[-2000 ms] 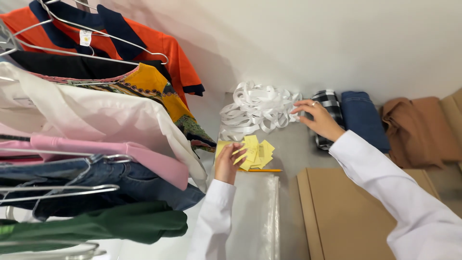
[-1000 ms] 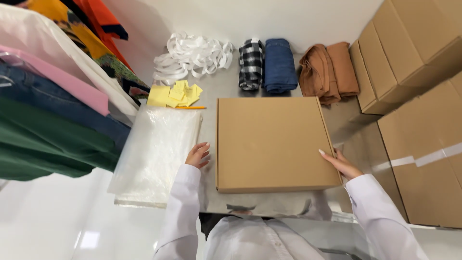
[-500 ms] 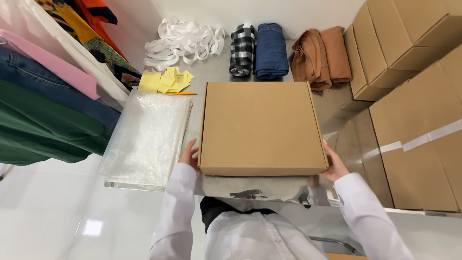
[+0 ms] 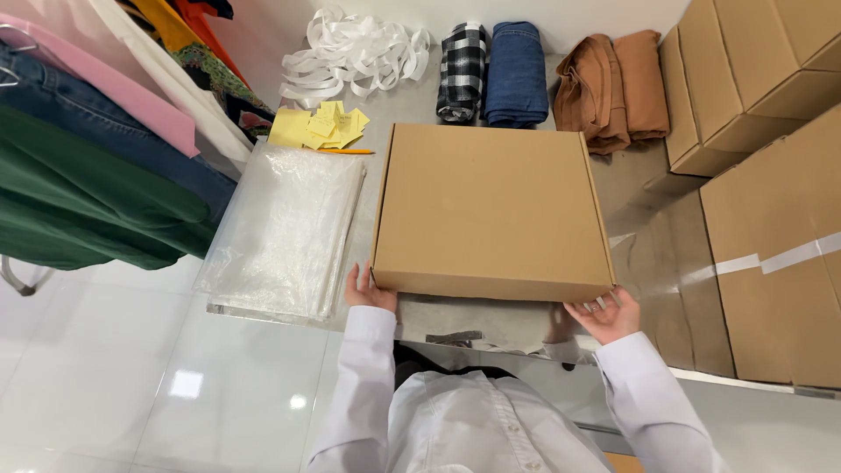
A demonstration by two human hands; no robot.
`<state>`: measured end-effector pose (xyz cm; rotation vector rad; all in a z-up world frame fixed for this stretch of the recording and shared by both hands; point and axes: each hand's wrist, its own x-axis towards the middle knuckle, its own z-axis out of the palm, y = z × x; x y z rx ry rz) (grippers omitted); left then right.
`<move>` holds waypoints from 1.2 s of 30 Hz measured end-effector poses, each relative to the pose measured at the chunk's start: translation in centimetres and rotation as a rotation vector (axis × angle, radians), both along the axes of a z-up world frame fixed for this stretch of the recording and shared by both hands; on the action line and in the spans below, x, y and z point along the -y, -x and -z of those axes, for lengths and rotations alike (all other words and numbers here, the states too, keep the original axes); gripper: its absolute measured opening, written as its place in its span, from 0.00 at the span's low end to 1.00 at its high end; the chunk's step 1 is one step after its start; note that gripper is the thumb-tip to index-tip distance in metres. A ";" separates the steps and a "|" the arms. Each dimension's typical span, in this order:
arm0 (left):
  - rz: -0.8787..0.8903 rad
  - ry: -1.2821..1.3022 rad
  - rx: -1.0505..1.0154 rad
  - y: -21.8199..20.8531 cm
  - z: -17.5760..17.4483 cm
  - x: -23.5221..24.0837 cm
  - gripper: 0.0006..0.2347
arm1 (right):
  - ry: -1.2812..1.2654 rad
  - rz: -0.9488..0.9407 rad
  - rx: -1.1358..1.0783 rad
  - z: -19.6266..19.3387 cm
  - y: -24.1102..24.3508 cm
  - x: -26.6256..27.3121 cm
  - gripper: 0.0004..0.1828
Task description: The person places a folded plaid garment into a plastic bag and puts it inside a cardboard box. They add a sheet of bubble wrap, close the box, and tie a white ribbon around it. The person then opens the box again, removes the items, and closes the box once more.
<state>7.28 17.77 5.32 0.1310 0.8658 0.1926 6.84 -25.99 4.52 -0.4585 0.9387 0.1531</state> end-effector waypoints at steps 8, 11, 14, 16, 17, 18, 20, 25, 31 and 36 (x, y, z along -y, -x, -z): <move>-0.029 -0.055 -0.092 0.8 2.5 0.5 0.24 | 0.003 -0.104 -0.001 3.0 1.4 0.7 0.16; -0.034 -0.041 -0.151 1.3 3.2 0.5 0.26 | -0.007 -0.141 -0.046 3.8 2.0 0.6 0.18; -0.023 -0.042 -0.202 3.4 -2.6 2.2 0.30 | -0.016 -0.168 -0.127 5.5 2.9 0.7 0.19; -0.015 -0.048 -0.220 4.3 -3.7 2.4 0.32 | -0.036 -0.171 -0.159 6.2 3.9 0.6 0.20; -0.008 -0.042 -0.215 4.3 -2.1 1.8 0.33 | -0.039 -0.153 -0.152 6.1 4.4 0.5 0.19; -0.003 -0.037 -0.210 4.3 -0.4 1.2 0.34 | -0.042 -0.136 -0.145 6.1 5.0 0.3 0.18; -0.022 -0.013 -0.206 5.2 0.3 1.6 0.32 | -0.038 -0.118 -0.145 6.2 5.9 0.1 0.17; -0.019 0.037 -0.147 6.1 -0.7 2.3 0.27 | -0.065 -0.020 -0.120 6.7 7.4 0.7 0.15; -0.011 -0.046 -0.067 4.9 -7.5 2.7 0.24 | -0.030 0.025 0.030 2.1 6.2 1.2 0.15; 0.071 -0.343 0.136 1.7 -12.4 1.2 0.21 | -0.015 0.014 0.281 -2.1 2.2 1.9 0.07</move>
